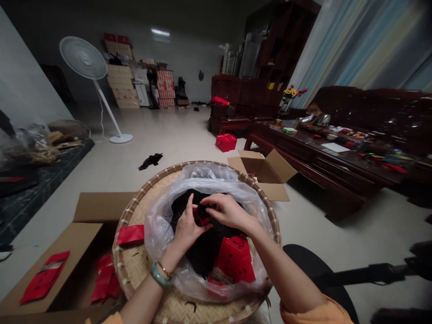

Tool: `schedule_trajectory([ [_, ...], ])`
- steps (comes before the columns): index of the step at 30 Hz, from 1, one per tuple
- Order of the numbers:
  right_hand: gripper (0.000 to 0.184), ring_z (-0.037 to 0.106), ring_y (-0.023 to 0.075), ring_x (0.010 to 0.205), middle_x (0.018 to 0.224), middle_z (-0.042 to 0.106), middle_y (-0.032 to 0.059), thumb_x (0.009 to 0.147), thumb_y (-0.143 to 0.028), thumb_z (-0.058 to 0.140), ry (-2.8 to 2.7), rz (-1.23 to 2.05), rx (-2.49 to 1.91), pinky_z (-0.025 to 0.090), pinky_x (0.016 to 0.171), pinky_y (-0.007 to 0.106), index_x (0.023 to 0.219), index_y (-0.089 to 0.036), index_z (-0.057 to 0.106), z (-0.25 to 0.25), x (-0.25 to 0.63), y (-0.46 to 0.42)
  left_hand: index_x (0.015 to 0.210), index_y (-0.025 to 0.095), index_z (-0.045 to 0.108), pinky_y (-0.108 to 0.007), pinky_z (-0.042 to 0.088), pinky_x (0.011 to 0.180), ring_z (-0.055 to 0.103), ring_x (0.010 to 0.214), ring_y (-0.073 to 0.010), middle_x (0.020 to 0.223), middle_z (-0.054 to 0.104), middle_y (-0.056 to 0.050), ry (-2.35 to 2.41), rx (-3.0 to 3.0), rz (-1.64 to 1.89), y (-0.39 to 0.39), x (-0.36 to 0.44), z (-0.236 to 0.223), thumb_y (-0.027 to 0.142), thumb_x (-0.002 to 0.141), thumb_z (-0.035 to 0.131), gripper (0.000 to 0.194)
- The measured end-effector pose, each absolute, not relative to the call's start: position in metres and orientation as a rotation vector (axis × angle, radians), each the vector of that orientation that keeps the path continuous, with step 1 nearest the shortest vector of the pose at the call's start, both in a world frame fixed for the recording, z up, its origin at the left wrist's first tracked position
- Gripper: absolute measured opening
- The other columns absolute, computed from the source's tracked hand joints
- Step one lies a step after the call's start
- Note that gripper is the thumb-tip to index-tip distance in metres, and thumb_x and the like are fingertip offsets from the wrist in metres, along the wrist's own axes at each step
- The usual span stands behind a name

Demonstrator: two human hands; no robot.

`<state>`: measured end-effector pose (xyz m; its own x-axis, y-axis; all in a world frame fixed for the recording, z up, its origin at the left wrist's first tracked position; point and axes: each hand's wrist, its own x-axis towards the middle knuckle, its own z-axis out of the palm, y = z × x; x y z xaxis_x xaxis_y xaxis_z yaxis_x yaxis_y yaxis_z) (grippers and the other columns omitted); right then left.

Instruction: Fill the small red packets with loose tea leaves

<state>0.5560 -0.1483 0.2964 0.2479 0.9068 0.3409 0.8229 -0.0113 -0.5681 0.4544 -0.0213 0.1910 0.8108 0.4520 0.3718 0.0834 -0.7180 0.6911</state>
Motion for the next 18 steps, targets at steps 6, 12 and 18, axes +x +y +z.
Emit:
schedule_trajectory([
  [6, 0.018, 0.049, 0.0209, 0.092, 0.089, 0.068, 0.0067, 0.081, -0.03, 0.061, -1.815, -0.116, -1.97, 0.041, 0.08, 0.033, 0.094, -0.019, 0.068, 0.275, 0.55, -0.147, 0.144, 0.022, 0.003, -0.038, 0.049, 0.077, 0.063, 0.087, -0.0228, 0.108, 0.056, -0.009, 0.372, 2.296, 0.681, -0.02, 0.454, 0.188, 0.032, 0.068, 0.065, 0.098],
  [12, 0.018, 0.047, 0.0202, 0.088, 0.087, 0.063, 0.0079, 0.082, -0.033, 0.059, -1.717, -0.204, -1.975, 0.043, 0.077, 0.033, 0.086, -0.018, 0.068, 0.272, 0.549, -0.15, 0.143, 0.019, 0.009, -0.037, 0.05, 0.074, 0.063, 0.085, -0.0236, 0.108, 0.057, -0.011, 0.44, 2.289, 0.701, -0.017, 0.454, 0.183, 0.034, 0.067, 0.066, 0.097],
  [18, 0.026, 0.047, 0.0243, 0.097, 0.088, 0.065, 0.0083, 0.078, -0.039, 0.063, -1.81, -0.056, -2.148, 0.041, 0.078, 0.035, 0.09, -0.017, 0.067, 0.265, 0.54, -0.146, 0.144, 0.019, 0.009, -0.041, 0.047, 0.084, 0.059, 0.099, -0.0259, 0.112, 0.054, -0.013, 0.374, 2.282, 0.691, -0.017, 0.452, 0.179, 0.027, 0.068, 0.064, 0.093],
])
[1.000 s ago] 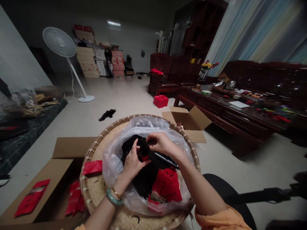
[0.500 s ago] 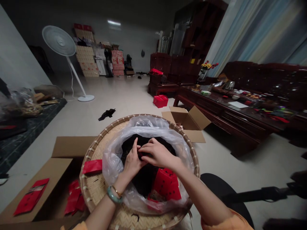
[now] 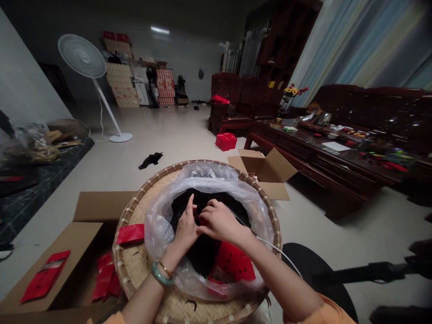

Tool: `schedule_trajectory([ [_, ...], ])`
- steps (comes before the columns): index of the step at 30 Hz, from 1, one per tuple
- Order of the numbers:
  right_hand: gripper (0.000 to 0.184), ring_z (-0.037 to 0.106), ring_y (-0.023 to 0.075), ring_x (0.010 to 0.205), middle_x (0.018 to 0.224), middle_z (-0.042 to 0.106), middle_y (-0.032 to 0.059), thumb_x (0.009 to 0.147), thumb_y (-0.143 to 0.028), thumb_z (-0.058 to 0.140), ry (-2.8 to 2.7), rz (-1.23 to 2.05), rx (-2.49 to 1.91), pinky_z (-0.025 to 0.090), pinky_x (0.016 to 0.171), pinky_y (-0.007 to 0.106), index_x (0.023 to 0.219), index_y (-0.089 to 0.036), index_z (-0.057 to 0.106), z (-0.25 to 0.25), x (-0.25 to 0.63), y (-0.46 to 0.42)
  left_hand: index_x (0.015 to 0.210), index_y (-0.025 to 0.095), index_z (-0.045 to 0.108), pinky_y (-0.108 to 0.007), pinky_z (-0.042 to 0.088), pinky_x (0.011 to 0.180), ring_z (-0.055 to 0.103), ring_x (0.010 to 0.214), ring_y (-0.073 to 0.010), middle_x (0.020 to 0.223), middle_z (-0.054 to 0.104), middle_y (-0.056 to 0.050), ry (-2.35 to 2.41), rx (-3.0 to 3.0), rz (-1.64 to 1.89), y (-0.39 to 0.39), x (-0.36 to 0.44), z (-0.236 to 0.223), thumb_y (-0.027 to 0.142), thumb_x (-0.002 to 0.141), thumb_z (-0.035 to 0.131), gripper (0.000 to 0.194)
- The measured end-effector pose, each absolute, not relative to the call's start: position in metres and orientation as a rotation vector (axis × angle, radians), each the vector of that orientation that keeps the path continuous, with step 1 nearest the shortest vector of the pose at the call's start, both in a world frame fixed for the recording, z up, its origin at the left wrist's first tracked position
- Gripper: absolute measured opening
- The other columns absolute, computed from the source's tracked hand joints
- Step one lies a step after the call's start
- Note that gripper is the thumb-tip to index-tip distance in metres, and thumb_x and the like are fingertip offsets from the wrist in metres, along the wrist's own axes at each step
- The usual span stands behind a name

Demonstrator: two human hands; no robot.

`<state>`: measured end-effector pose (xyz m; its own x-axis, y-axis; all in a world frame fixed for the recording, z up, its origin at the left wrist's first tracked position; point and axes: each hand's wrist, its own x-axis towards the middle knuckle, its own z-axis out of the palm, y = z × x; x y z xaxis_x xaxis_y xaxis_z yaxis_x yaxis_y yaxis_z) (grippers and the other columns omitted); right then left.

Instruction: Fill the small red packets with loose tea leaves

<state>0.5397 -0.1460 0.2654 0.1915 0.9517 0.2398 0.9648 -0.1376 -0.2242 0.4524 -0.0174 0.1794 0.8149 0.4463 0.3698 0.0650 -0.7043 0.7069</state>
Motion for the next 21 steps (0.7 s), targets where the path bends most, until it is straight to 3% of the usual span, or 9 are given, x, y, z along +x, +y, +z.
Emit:
schedule_trajectory([
  [5, 0.019, 0.047, 0.0227, 0.102, 0.095, 0.066, 0.0067, 0.079, -0.028, 0.063, -1.805, -0.038, -2.079, 0.039, 0.083, 0.035, 0.096, -0.019, 0.066, 0.262, 0.551, -0.148, 0.143, 0.022, 0.006, -0.04, 0.048, 0.084, 0.06, 0.096, -0.0225, 0.11, 0.055, -0.009, 0.315, 2.106, 0.662, -0.016, 0.454, 0.182, 0.03, 0.065, 0.069, 0.101],
  [8, 0.009, 0.048, 0.0225, 0.099, 0.082, 0.065, 0.006, 0.081, -0.023, 0.061, -1.768, -0.088, -2.034, 0.039, 0.084, 0.035, 0.085, -0.019, 0.067, 0.266, 0.558, -0.149, 0.142, 0.024, 0.01, -0.038, 0.048, 0.086, 0.059, 0.098, -0.0204, 0.112, 0.056, -0.008, 0.303, 1.975, 0.631, -0.016, 0.455, 0.188, 0.031, 0.065, 0.071, 0.098],
  [11, 0.011, 0.051, 0.0196, 0.088, 0.077, 0.062, 0.006, 0.084, -0.022, 0.057, -1.641, -0.089, -2.02, 0.041, 0.078, 0.031, 0.084, -0.018, 0.068, 0.267, 0.563, -0.146, 0.135, 0.022, 0.032, -0.038, 0.046, 0.09, 0.059, 0.1, -0.021, 0.112, 0.06, -0.007, 0.282, 1.92, 0.532, -0.017, 0.457, 0.189, 0.032, 0.069, 0.068, 0.075],
  [14, 0.015, 0.052, 0.0154, 0.075, 0.079, 0.059, 0.0056, 0.086, -0.024, 0.054, -1.468, -0.05, -2.027, 0.042, 0.069, 0.026, 0.091, -0.018, 0.067, 0.266, 0.567, -0.143, 0.11, 0.015, 0.055, -0.038, 0.048, 0.084, 0.063, 0.09, -0.0224, 0.097, 0.066, -0.007, 0.274, 1.793, 0.353, -0.018, 0.458, 0.187, 0.034, 0.073, 0.064, 0.043],
  [17, 0.019, 0.053, 0.0148, 0.075, 0.079, 0.06, 0.0045, 0.085, -0.028, 0.056, -1.382, -0.002, -2.045, 0.042, 0.07, 0.026, 0.098, -0.019, 0.067, 0.265, 0.571, -0.14, 0.103, 0.013, 0.055, -0.036, 0.052, 0.073, 0.066, 0.079, -0.0218, 0.093, 0.067, -0.009, 0.273, 1.498, 0.175, -0.02, 0.457, 0.187, 0.037, 0.073, 0.064, 0.04],
  [21, 0.016, 0.052, 0.015, 0.073, 0.073, 0.061, 0.0031, 0.078, -0.032, 0.064, -1.411, 0.007, -2.1, 0.039, 0.072, 0.027, 0.082, -0.017, 0.069, 0.266, 0.577, -0.137, 0.106, 0.013, 0.05, -0.031, 0.053, 0.06, 0.067, 0.064, -0.0191, 0.095, 0.067, -0.013, 0.265, 1.21, 0.065, -0.021, 0.453, 0.195, 0.047, 0.074, 0.062, 0.048],
])
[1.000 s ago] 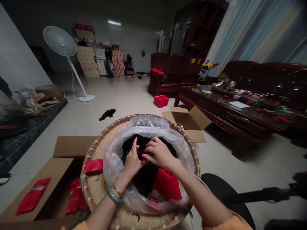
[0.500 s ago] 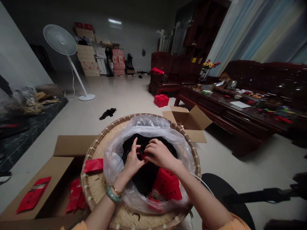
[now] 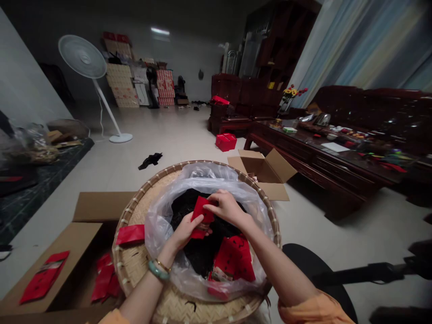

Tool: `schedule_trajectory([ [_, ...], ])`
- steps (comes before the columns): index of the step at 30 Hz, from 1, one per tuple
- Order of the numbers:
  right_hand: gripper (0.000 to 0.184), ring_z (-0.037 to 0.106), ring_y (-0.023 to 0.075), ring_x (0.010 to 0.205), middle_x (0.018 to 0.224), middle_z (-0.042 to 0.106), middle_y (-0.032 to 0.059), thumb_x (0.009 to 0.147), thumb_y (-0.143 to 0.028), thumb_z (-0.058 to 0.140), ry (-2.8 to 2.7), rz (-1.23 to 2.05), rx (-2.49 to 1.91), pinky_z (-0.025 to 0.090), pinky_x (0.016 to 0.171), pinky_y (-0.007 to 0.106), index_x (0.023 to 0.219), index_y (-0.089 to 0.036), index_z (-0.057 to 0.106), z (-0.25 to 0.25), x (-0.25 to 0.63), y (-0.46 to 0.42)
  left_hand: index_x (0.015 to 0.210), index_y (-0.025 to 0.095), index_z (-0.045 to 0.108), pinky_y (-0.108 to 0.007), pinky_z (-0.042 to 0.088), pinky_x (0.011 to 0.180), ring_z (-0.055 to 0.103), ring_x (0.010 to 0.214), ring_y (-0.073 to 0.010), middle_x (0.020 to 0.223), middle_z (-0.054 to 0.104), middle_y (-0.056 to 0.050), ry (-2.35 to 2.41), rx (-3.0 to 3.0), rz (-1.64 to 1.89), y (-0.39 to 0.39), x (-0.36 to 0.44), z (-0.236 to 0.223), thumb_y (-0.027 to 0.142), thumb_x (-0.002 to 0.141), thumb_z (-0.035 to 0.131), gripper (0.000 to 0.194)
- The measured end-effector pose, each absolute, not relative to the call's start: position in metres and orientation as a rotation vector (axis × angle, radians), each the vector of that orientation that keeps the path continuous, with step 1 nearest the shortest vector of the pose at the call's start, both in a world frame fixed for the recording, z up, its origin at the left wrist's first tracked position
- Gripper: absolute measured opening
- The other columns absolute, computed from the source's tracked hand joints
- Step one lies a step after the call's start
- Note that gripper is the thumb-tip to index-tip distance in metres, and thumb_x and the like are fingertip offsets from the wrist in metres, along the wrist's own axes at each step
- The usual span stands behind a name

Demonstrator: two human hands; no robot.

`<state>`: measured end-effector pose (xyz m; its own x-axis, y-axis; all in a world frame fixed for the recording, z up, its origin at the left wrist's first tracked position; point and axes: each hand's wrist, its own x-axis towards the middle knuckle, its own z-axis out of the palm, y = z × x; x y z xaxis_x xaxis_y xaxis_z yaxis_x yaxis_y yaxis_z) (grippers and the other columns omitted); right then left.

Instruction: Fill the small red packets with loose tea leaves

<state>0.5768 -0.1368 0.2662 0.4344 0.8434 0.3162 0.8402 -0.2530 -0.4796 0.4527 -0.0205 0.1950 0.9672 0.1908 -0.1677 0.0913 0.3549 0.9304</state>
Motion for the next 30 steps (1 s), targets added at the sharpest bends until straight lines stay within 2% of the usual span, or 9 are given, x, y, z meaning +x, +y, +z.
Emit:
schedule_trajectory([
  [4, 0.013, 0.051, 0.0108, 0.062, 0.068, 0.062, 0.0002, 0.081, -0.026, 0.06, -1.436, 0.142, -2.028, 0.036, 0.063, 0.022, 0.078, -0.016, 0.067, 0.264, 0.581, -0.129, 0.108, 0.014, 0.049, -0.032, 0.053, 0.059, 0.068, 0.065, -0.0212, 0.097, 0.067, -0.014, 0.236, 1.106, 0.028, -0.02, 0.452, 0.2, 0.051, 0.071, 0.064, 0.054],
  [7, 0.013, 0.05, 0.0093, 0.058, 0.066, 0.062, -0.0013, 0.083, -0.023, 0.056, -1.408, 0.247, -2.001, 0.034, 0.056, 0.02, 0.08, -0.015, 0.066, 0.258, 0.585, -0.125, 0.106, 0.014, 0.049, -0.029, 0.052, 0.059, 0.069, 0.069, -0.0225, 0.095, 0.068, -0.012, 0.28, 1.171, 0.034, -0.019, 0.453, 0.199, 0.038, 0.06, 0.077, 0.059],
  [9, 0.013, 0.049, 0.0093, 0.058, 0.065, 0.061, -0.0016, 0.083, -0.022, 0.054, -1.412, 0.304, -1.994, 0.033, 0.054, 0.019, 0.08, -0.015, 0.065, 0.255, 0.585, -0.123, 0.103, 0.014, 0.051, -0.026, 0.051, 0.058, 0.069, 0.07, -0.0225, 0.092, 0.068, -0.009, 0.314, 1.227, 0.048, -0.019, 0.454, 0.196, 0.031, 0.056, 0.08, 0.058],
  [14, 0.012, 0.05, 0.0102, 0.062, 0.071, 0.061, -0.0006, 0.076, -0.024, 0.062, -1.435, 0.317, -1.995, 0.033, 0.056, 0.02, 0.081, -0.014, 0.065, 0.256, 0.585, -0.123, 0.106, 0.014, 0.051, -0.024, 0.048, 0.055, 0.069, 0.068, -0.0213, 0.08, 0.07, -0.004, 0.362, 1.322, 0.09, -0.018, 0.456, 0.189, 0.028, 0.058, 0.077, 0.056],
  [20, 0.024, 0.035, 0.0064, 0.046, 0.048, 0.045, -0.0056, 0.074, -0.034, 0.062, -1.482, 0.494, -2.128, 0.022, 0.046, 0.02, 0.061, -0.013, 0.061, 0.261, 0.586, -0.123, 0.106, 0.014, 0.053, -0.025, 0.049, 0.057, 0.069, 0.068, -0.0211, 0.079, 0.07, -0.003, 0.362, 1.405, 0.073, -0.021, 0.458, 0.189, 0.024, 0.059, 0.076, 0.053],
  [23, 0.024, 0.038, 0.0074, 0.048, 0.051, 0.049, -0.0037, 0.074, -0.033, 0.063, -1.513, 0.376, -2.14, 0.024, 0.048, 0.021, 0.06, -0.013, 0.062, 0.263, 0.584, -0.123, 0.106, 0.014, 0.053, -0.025, 0.049, 0.059, 0.069, 0.07, -0.0214, 0.081, 0.07, -0.003, 0.377, 1.396, 0.105, -0.021, 0.458, 0.188, 0.022, 0.058, 0.075, 0.053],
  [25, 0.013, 0.044, 0.0087, 0.054, 0.061, 0.057, -0.0017, 0.072, -0.028, 0.065, -1.504, 0.283, -2.115, 0.027, 0.051, 0.02, 0.072, -0.015, 0.066, 0.264, 0.582, -0.123, 0.105, 0.014, 0.053, -0.025, 0.049, 0.059, 0.069, 0.07, -0.0213, 0.081, 0.07, -0.003, 0.384, 1.39, 0.127, -0.021, 0.459, 0.188, 0.022, 0.058, 0.075, 0.052],
  [27, 0.014, 0.047, 0.0094, 0.057, 0.066, 0.061, -0.0009, 0.071, -0.026, 0.066, -1.497, 0.272, -2.105, 0.029, 0.053, 0.02, 0.08, -0.016, 0.067, 0.265, 0.58, -0.123, 0.104, 0.013, 0.053, -0.025, 0.05, 0.059, 0.069, 0.07, -0.0211, 0.079, 0.07, -0.002, 0.393, 1.396, 0.133, -0.021, 0.459, 0.187, 0.022, 0.058, 0.075, 0.052],
  [30, 0.016, 0.043, 0.0083, 0.05, 0.054, 0.055, -0.0028, 0.072, -0.031, 0.065, -1.511, 0.393, -2.167, 0.027, 0.049, 0.021, 0.068, -0.016, 0.067, 0.264, 0.581, -0.122, 0.102, 0.013, 0.055, -0.026, 0.05, 0.059, 0.068, 0.067, -0.0203, 0.076, 0.07, -0.001, 0.412, 1.415, 0.123, -0.022, 0.459, 0.186, 0.02, 0.056, 0.076, 0.051],
])
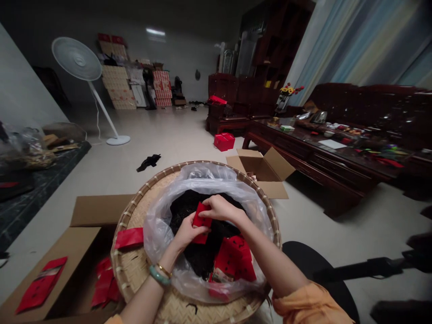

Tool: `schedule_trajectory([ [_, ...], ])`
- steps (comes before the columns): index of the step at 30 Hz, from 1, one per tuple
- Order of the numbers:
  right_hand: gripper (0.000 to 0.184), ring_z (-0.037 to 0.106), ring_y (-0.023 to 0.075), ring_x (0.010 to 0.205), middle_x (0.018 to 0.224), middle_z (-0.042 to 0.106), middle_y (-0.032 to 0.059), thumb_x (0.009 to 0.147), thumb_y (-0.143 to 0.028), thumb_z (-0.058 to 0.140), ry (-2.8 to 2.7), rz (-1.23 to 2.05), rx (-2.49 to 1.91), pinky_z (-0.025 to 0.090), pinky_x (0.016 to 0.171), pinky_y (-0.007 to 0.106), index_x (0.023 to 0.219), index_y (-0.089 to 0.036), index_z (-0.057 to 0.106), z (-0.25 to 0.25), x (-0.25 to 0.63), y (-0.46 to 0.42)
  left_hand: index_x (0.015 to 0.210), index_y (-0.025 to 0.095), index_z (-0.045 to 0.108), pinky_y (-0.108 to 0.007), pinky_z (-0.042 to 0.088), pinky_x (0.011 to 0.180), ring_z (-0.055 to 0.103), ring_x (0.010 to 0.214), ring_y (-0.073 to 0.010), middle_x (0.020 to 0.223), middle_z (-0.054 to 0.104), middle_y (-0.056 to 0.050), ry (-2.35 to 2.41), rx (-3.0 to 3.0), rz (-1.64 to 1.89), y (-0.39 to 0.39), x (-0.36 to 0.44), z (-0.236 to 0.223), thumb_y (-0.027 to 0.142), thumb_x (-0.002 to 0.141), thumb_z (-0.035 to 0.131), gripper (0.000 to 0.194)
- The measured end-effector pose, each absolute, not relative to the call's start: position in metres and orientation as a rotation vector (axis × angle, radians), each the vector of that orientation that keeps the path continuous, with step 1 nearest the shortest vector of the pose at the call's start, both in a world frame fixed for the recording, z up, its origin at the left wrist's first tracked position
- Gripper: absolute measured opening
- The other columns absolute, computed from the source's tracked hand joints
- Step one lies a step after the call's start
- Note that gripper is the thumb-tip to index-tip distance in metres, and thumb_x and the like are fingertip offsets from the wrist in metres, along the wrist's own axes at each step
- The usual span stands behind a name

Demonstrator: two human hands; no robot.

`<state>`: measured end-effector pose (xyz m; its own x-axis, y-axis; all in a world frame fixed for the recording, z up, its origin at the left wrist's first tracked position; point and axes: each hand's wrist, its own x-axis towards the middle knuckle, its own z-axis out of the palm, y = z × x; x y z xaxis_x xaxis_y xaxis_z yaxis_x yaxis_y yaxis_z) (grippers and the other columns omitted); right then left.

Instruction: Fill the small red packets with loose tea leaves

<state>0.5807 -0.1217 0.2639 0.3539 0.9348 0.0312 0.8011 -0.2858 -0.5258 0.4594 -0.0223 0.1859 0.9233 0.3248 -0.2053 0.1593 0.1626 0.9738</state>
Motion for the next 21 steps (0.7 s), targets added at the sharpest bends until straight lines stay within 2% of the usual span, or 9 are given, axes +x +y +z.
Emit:
schedule_trajectory([
  [2, 0.023, 0.039, 0.0074, 0.046, 0.047, 0.049, -0.0041, 0.073, -0.034, 0.064, -1.498, 0.468, -2.199, 0.026, 0.047, 0.021, 0.06, -0.015, 0.065, 0.262, 0.582, -0.121, 0.1, 0.013, 0.056, -0.028, 0.052, 0.061, 0.068, 0.066, -0.0201, 0.075, 0.069, -0.001, 0.411, 1.407, 0.118, -0.024, 0.46, 0.186, 0.02, 0.056, 0.076, 0.049],
  [4, 0.023, 0.041, 0.0076, 0.047, 0.048, 0.05, -0.0038, 0.073, -0.032, 0.064, -1.495, 0.473, -2.17, 0.028, 0.048, 0.02, 0.06, -0.014, 0.066, 0.259, 0.583, -0.121, 0.101, 0.013, 0.055, -0.03, 0.053, 0.062, 0.068, 0.066, -0.0209, 0.076, 0.069, -0.001, 0.405, 1.375, 0.124, -0.025, 0.46, 0.187, 0.021, 0.056, 0.076, 0.049],
  [7, 0.012, 0.052, 0.011, 0.061, 0.068, 0.061, 0.0001, 0.072, -0.024, 0.066, -1.487, 0.324, -2.004, 0.038, 0.058, 0.021, 0.079, -0.015, 0.069, 0.258, 0.583, -0.123, 0.105, 0.014, 0.053, -0.032, 0.054, 0.064, 0.069, 0.071, -0.0226, 0.082, 0.069, -0.003, 0.41, 1.311, 0.161, -0.025, 0.459, 0.189, 0.024, 0.057, 0.076, 0.054],
  [10, 0.032, 0.057, 0.0145, 0.077, 0.086, 0.063, 0.0028, 0.071, -0.019, 0.067, -1.344, 0.137, -1.809, 0.044, 0.071, 0.025, 0.102, -0.018, 0.064, 0.255, 0.58, -0.13, 0.107, 0.014, 0.053, -0.033, 0.053, 0.069, 0.069, 0.075, -0.0225, 0.088, 0.069, -0.004, 0.414, 1.281, 0.208, -0.024, 0.457, 0.191, 0.027, 0.058, 0.077, 0.056],
  [13, 0.042, 0.057, 0.0183, 0.089, 0.095, 0.063, 0.0048, 0.069, -0.024, 0.069, -1.091, 0.028, -1.746, 0.045, 0.077, 0.03, 0.109, -0.02, 0.06, 0.246, 0.574, -0.137, 0.106, 0.013, 0.053, -0.033, 0.052, 0.073, 0.068, 0.078, -0.0219, 0.089, 0.07, -0.007, 0.391, 1.27, 0.244, -0.023, 0.457, 0.191, 0.028, 0.058, 0.077, 0.056],
  [15, 0.043, 0.058, 0.019, 0.086, 0.096, 0.064, 0.0059, 0.068, -0.027, 0.07, -0.938, 0.104, -1.73, 0.047, 0.073, 0.031, 0.109, -0.019, 0.06, 0.236, 0.57, -0.139, 0.105, 0.012, 0.054, -0.033, 0.052, 0.072, 0.067, 0.076, -0.0208, 0.086, 0.07, -0.006, 0.39, 1.278, 0.263, -0.022, 0.457, 0.191, 0.028, 0.057, 0.078, 0.056],
  [17, 0.035, 0.059, 0.0173, 0.075, 0.085, 0.066, 0.005, 0.068, -0.028, 0.068, -0.819, 0.253, -1.68, 0.048, 0.068, 0.029, 0.101, -0.017, 0.064, 0.225, 0.566, -0.137, 0.104, 0.012, 0.055, -0.031, 0.052, 0.069, 0.066, 0.072, -0.0191, 0.084, 0.069, -0.005, 0.382, 1.29, 0.262, -0.022, 0.458, 0.191, 0.029, 0.057, 0.078, 0.056],
  [21, 0.019, 0.059, 0.0152, 0.065, 0.07, 0.066, 0.0028, 0.066, -0.03, 0.067, -0.624, 0.383, -1.539, 0.048, 0.064, 0.027, 0.078, -0.015, 0.065, 0.21, 0.567, -0.13, 0.105, 0.014, 0.056, -0.029, 0.051, 0.066, 0.064, 0.071, -0.0171, 0.085, 0.068, -0.004, 0.325, 1.27, 0.241, -0.019, 0.464, 0.197, 0.04, 0.068, 0.069, 0.047],
])
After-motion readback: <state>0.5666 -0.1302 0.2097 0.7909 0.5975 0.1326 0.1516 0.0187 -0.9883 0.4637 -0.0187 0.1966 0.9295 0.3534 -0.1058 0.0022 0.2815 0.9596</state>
